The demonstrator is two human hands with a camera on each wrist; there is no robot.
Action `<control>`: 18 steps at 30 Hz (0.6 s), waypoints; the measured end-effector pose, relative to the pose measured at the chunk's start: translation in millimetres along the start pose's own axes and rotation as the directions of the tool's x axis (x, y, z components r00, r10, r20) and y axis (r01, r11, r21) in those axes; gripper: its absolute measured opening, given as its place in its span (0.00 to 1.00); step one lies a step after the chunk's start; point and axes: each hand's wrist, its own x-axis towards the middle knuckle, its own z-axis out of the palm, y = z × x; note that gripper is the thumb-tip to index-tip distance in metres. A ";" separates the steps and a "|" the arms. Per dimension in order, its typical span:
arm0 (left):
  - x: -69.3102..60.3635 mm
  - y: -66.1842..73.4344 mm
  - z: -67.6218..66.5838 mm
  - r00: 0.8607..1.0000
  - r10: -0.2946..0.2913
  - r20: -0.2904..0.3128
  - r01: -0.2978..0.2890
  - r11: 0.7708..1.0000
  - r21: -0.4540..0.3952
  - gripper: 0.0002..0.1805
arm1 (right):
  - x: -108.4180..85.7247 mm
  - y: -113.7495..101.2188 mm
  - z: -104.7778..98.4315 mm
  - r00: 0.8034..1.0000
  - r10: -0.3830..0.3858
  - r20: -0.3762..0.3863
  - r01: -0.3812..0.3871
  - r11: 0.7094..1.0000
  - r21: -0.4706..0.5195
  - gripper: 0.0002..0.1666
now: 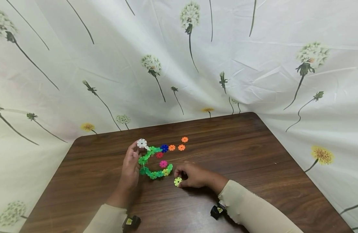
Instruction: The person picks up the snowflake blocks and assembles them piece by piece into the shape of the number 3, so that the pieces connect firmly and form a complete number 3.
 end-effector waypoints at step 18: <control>0.1 -0.4 0.0 1.000 -0.004 0.002 0.004 1.000 -0.009 0.27 | 1.6 0.9 2.0 0.999 0.028 0.015 -0.029 0.993 0.117 0.13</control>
